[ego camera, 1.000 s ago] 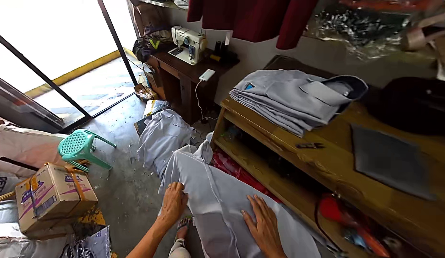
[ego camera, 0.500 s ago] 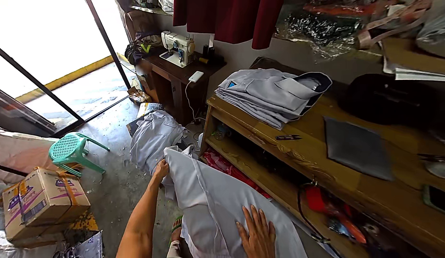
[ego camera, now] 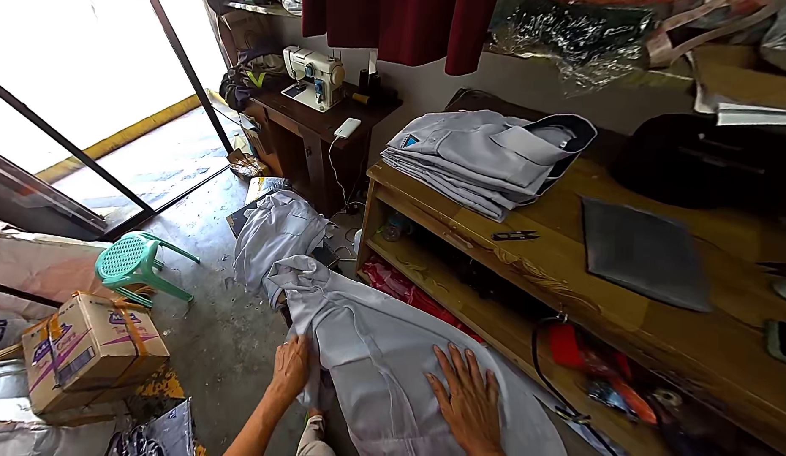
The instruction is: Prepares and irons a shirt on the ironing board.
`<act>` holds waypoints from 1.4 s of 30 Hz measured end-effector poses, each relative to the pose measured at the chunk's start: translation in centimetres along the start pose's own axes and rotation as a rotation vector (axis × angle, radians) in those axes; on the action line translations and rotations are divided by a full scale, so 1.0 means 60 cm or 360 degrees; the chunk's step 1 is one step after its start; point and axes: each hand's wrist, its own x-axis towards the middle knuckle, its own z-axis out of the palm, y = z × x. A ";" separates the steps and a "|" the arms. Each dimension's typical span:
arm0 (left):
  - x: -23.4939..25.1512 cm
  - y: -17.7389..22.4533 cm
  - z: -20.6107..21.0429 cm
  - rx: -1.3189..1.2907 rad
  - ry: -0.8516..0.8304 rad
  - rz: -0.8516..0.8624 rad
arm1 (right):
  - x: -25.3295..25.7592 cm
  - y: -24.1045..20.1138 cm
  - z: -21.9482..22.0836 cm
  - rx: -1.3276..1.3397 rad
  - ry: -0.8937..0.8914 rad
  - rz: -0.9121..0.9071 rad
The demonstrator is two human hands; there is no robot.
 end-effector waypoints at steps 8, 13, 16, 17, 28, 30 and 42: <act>-0.141 0.187 0.126 -0.0119 0.0096 0.1083 | 0.145 0.134 -0.051 0.0112 -0.0204 0.0010; -0.145 0.204 0.167 0.0102 0.0074 0.1050 | 0.075 0.040 -0.084 0.0378 -0.0080 -0.0044; -0.152 0.221 0.169 0.0169 -0.0042 0.1041 | -0.028 0.044 -0.060 0.0352 -0.0138 -0.0094; -0.157 0.230 0.171 0.0145 -0.0157 0.1058 | -0.063 0.060 -0.050 0.0303 -0.0112 -0.0130; -0.138 0.275 0.181 -0.1435 -0.1135 0.0841 | -0.235 0.143 -0.191 0.1098 0.0229 0.1020; -0.129 0.261 0.185 -0.1496 -0.1201 0.0749 | -0.245 0.125 -0.187 0.1649 0.0098 0.1324; -0.209 0.292 0.202 -0.0277 -0.1140 0.1342 | -0.239 0.014 -0.165 0.1754 -0.0355 0.1454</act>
